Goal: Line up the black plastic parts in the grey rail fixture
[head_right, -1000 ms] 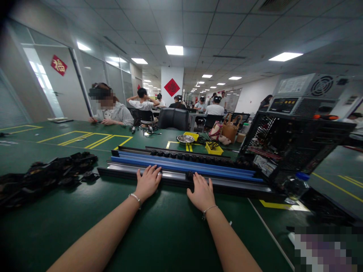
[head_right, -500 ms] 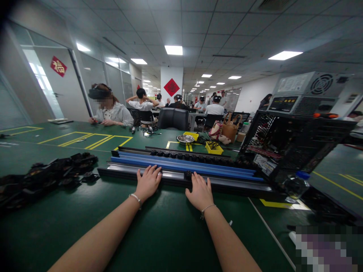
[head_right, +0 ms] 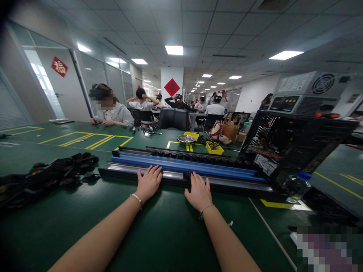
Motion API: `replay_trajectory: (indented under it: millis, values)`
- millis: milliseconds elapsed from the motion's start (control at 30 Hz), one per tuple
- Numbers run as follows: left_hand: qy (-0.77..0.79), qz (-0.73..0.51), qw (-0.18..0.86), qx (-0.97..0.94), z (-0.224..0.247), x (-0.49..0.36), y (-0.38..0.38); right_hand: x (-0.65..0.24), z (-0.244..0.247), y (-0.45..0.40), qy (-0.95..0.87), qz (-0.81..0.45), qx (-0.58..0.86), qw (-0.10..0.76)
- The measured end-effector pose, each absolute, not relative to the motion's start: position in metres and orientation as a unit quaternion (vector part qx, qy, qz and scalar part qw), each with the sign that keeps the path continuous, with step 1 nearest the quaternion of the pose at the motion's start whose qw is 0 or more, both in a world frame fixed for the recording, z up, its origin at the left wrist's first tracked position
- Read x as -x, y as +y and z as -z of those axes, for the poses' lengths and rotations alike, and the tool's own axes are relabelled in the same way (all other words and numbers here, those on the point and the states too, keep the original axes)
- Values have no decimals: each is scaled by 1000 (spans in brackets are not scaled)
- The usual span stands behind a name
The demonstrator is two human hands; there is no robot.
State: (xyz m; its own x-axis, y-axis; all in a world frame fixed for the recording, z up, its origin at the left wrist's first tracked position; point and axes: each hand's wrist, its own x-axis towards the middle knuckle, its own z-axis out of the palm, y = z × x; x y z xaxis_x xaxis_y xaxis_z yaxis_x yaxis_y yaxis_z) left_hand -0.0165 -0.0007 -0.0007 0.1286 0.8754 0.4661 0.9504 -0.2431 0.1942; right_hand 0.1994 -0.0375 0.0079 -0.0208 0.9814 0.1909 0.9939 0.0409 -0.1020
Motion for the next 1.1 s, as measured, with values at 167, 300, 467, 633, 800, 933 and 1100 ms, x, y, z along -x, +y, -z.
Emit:
replay_trajectory:
  millis: [167, 300, 467, 633, 800, 933, 1100]
  values:
    - [-564, 240, 78, 786, 2, 7, -4, -198, -9, -38, -713, 28, 692, 106]
    - [-538, 230, 75, 808, 4, 1, -7, -197, -8, -38, -712, 32, 694, 102]
    - [-537, 219, 78, 811, 4, 0, -8, -193, -6, -37, -717, 41, 688, 104]
    - [-536, 214, 81, 812, 5, 0, -7, -190, -6, -37, -720, 43, 683, 114]
    - [-537, 212, 81, 812, 5, -1, -7, -190, -5, -37, -720, 49, 682, 122]
    - [-536, 212, 82, 813, 5, -1, -7, -189, -4, -37, -721, 53, 680, 123]
    - [-534, 216, 81, 813, 5, 0, -7, -188, -4, -37, -723, 56, 678, 117]
